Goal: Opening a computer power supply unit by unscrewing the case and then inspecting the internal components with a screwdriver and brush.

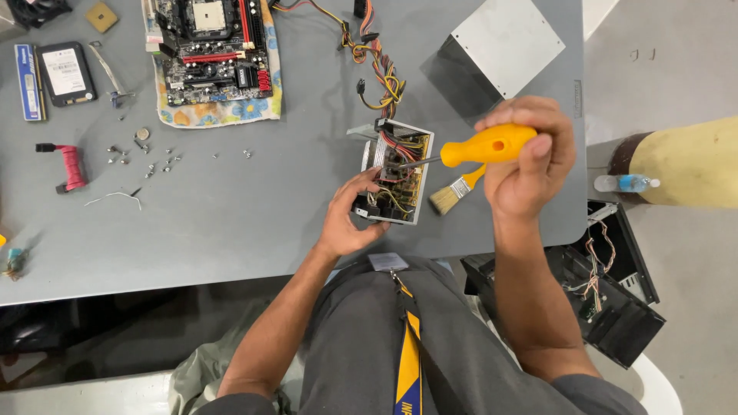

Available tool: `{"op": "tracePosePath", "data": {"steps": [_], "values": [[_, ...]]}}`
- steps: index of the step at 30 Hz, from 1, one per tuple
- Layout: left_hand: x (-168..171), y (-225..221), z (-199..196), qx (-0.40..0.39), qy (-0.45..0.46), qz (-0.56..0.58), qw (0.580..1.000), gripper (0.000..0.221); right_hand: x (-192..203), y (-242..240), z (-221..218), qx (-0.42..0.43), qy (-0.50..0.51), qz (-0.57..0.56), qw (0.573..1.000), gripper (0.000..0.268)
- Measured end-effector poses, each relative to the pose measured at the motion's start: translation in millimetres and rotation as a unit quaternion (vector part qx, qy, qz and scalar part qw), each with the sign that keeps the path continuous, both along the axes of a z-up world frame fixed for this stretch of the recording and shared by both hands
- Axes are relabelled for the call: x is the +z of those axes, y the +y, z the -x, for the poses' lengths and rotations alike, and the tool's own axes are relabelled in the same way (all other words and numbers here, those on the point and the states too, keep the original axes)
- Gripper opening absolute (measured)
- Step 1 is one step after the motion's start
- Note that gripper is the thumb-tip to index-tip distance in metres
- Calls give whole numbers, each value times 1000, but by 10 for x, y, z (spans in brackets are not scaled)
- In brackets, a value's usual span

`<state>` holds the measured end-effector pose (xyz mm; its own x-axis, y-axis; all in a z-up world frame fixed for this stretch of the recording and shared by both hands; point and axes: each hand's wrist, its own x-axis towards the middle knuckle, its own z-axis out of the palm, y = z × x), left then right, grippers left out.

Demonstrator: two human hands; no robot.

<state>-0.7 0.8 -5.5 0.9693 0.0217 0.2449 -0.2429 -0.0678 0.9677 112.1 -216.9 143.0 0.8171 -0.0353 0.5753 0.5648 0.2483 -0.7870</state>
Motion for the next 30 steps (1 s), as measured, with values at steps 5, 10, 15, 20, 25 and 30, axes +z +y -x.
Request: {"op": "tracePosePath", "data": {"steps": [5,10,15,20,25,30], "values": [[31,-11,4,-2,0,-7,1000,59,3,-10,-26,100,53,-50,992,34],[74,-33,13,-1,1,-21,1000,59,17,155,41,112,43,-106,987,32],[32,6,15,2,3,-8,1000,60,150,316,157,-76,21,-87,993,36],[0,8,13,3,-3,-8,1000,60,2,84,171,-134,23,-34,990,34],[13,-9,-4,-3,-6,-10,1000,60,5,55,292,-18,79,-74,994,39],[31,-18,13,-2,-1,-14,1000,60,52,149,343,-8,84,-137,987,39]]}}
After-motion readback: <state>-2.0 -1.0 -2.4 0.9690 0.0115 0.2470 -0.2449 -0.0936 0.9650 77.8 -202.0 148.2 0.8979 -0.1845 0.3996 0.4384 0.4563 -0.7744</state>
